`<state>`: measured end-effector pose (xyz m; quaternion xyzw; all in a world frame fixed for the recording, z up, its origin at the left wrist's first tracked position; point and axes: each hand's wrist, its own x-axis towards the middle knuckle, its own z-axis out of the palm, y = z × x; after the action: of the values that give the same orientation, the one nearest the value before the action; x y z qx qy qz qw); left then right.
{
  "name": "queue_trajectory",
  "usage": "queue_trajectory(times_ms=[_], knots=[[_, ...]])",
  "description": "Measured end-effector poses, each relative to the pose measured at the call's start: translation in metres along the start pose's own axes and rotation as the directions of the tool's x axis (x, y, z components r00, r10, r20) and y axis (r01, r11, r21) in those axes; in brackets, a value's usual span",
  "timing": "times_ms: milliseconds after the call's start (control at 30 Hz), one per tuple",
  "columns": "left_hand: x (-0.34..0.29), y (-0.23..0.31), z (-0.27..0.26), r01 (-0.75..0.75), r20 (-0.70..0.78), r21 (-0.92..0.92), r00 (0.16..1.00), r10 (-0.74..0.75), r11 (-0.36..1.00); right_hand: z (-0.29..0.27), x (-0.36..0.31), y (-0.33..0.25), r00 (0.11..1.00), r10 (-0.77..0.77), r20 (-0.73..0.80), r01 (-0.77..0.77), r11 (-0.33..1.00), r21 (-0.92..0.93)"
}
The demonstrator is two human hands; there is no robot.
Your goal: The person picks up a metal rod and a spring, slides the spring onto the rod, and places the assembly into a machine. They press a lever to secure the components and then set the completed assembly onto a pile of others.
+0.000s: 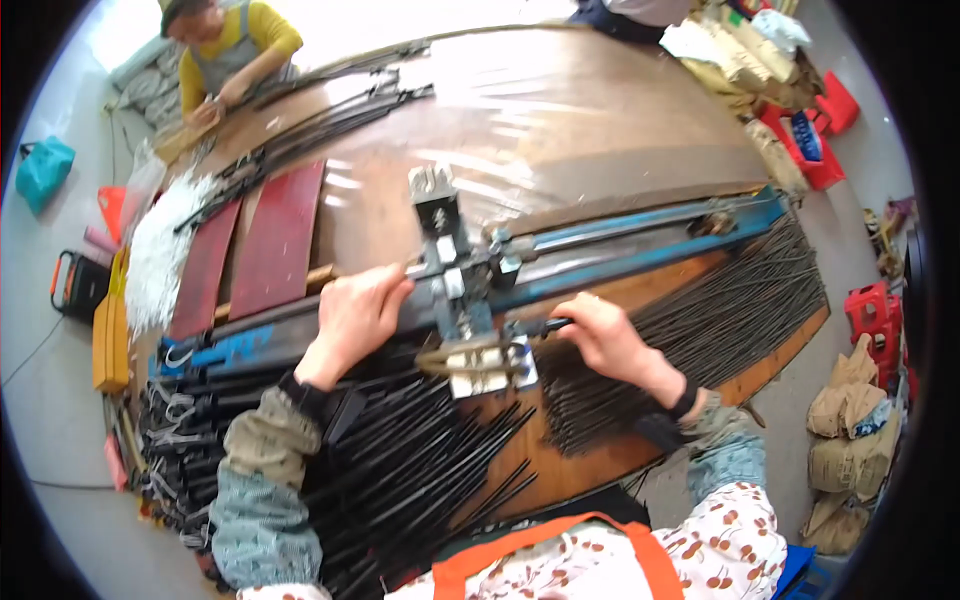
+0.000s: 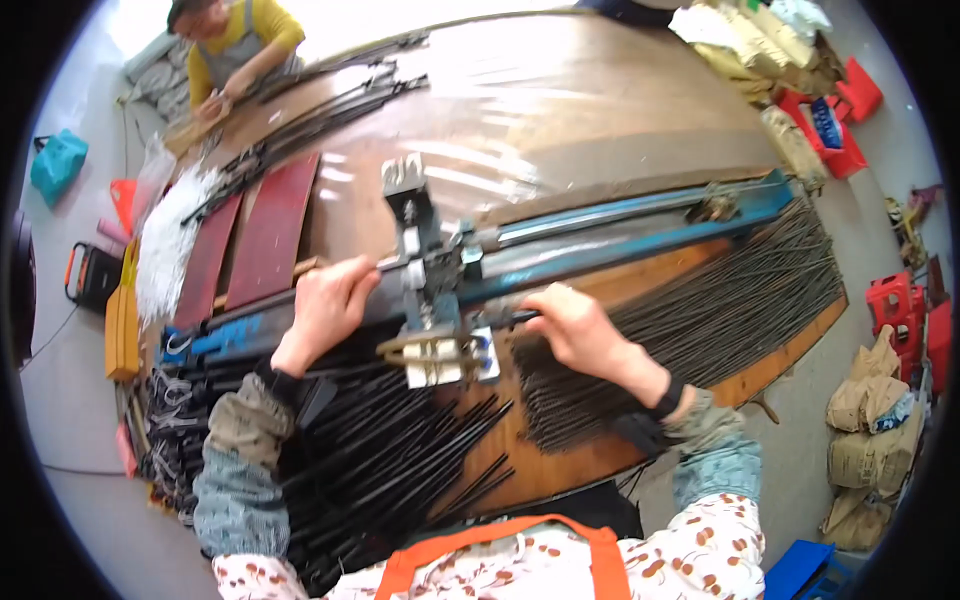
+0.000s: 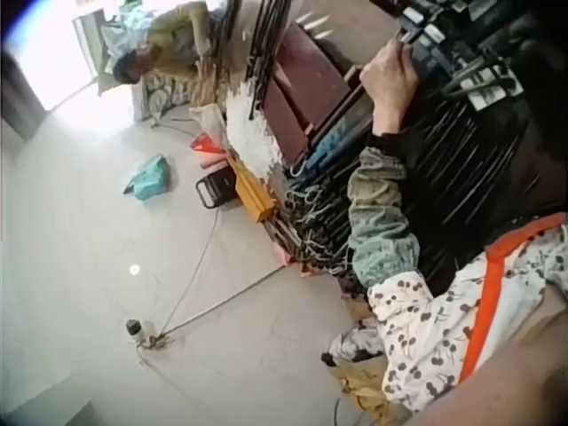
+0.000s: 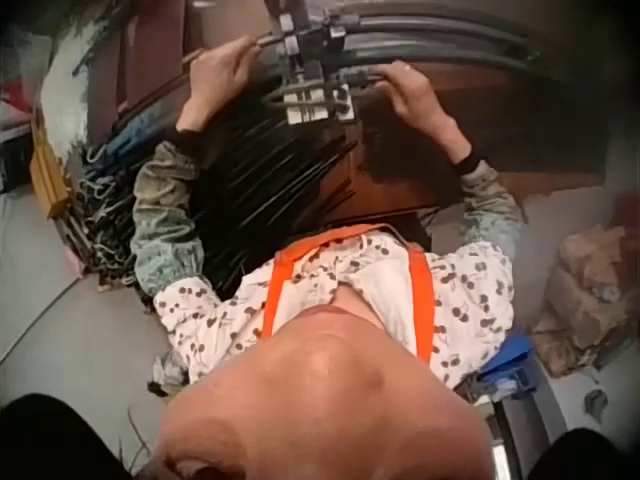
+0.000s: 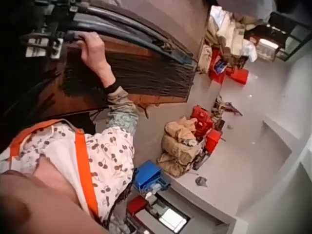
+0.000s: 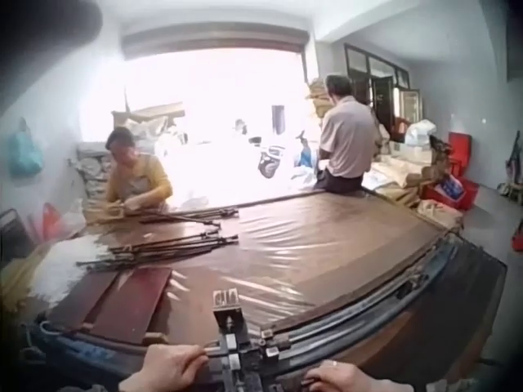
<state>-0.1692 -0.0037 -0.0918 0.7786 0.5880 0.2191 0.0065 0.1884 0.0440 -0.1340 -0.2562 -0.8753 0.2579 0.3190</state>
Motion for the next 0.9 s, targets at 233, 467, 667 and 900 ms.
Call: queue_trajectory(times_ms=[233,467,667,900], knots=[[0.0,-0.009,0.007,-0.209,-0.032,0.2,0.975,0.22,0.957,0.0,-0.018,0.0,0.905,0.17,0.39,-0.165,0.985,-0.048],[-0.003,-0.113,-0.025,-0.099,-0.14,0.556,0.967,0.211,0.825,0.012,-0.04,-0.023,0.993,-0.064,0.095,0.088,0.953,-0.289],[-0.067,-0.025,-0.049,0.082,0.009,0.408,0.996,-0.094,0.909,0.016,-0.033,-0.01,0.975,0.17,0.143,-0.175,0.984,0.026],[-0.145,0.017,-0.054,0.05,0.299,0.514,0.925,-0.234,0.856,0.014,-0.024,-0.021,0.974,0.074,0.214,-0.076,0.997,0.001]])
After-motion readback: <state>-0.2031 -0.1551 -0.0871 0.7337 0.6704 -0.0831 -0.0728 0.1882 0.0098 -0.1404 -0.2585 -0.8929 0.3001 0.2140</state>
